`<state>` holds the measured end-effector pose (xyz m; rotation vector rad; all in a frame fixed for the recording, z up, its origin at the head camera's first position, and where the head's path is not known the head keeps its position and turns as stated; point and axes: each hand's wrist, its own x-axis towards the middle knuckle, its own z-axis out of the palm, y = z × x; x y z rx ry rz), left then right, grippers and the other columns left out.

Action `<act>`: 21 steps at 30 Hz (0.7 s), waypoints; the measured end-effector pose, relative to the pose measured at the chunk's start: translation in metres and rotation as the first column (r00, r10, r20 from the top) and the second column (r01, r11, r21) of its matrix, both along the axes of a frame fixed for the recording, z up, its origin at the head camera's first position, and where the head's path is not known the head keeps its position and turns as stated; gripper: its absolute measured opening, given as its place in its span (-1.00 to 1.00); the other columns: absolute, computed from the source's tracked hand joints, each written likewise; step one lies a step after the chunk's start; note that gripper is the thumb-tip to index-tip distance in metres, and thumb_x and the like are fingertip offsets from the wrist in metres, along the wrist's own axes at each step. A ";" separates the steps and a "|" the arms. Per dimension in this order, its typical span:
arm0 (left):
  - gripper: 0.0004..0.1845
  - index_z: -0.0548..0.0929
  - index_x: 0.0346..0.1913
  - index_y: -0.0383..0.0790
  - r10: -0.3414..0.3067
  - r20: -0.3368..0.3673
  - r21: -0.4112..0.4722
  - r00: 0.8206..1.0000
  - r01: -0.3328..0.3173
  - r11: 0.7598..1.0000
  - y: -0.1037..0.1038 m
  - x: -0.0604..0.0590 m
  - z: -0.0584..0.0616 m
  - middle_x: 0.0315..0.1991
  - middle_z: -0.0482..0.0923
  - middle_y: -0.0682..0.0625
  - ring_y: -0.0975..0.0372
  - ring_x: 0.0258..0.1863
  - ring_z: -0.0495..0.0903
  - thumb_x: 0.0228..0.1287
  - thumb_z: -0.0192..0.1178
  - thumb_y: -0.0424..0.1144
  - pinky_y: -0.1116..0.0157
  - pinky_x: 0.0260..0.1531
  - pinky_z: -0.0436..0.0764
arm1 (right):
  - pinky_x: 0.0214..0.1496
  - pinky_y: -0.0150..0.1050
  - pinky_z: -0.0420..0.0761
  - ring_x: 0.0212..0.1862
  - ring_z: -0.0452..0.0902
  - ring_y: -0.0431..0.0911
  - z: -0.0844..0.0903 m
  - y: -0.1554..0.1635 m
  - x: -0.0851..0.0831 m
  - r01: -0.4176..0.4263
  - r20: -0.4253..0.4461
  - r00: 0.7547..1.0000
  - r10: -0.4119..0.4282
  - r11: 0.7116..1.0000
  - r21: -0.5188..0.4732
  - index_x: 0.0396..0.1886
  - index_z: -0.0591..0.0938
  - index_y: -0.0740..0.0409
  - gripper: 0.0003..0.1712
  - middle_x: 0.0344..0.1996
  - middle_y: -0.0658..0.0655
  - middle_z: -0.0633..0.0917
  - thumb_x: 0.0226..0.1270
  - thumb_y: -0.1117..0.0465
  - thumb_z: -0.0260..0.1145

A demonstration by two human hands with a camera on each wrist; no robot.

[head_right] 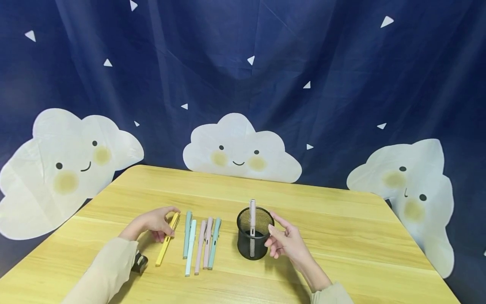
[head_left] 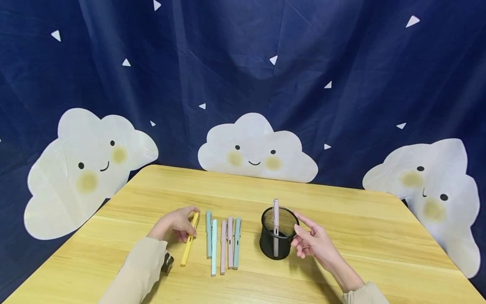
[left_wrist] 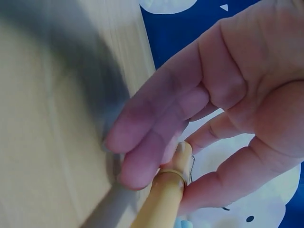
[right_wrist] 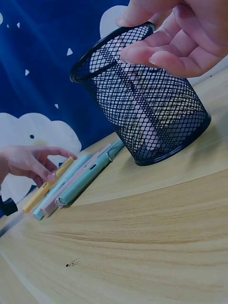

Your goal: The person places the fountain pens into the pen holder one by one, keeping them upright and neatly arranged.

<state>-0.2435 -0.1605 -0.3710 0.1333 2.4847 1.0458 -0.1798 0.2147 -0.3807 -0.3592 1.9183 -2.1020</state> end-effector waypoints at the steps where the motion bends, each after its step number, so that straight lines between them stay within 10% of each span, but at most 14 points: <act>1: -0.22 0.17 0.26 -0.29 0.000 -0.002 0.003 1.000 0.000 1.000 0.000 0.000 0.001 -0.66 0.53 -0.17 0.17 -0.78 0.50 -0.09 0.26 -0.54 0.26 -0.67 0.57 | -0.62 -0.43 0.47 -0.67 0.47 -0.25 0.000 0.000 0.000 0.000 0.001 1.000 0.000 1.000 0.000 0.37 -0.15 0.27 -0.26 -0.63 0.02 0.61 0.38 0.17 0.00; 21: -0.17 0.16 0.31 -0.24 -0.010 -0.016 0.140 1.000 0.012 0.990 0.010 -0.002 0.014 -0.61 0.36 -0.14 0.22 -0.73 0.33 -0.12 0.12 -0.70 0.28 -0.70 0.55 | -0.63 -0.43 0.47 -0.68 0.47 -0.25 0.000 0.000 0.000 0.006 0.008 1.000 -0.006 1.000 0.004 0.37 -0.15 0.26 -0.27 -0.64 0.01 0.61 0.39 0.17 -0.01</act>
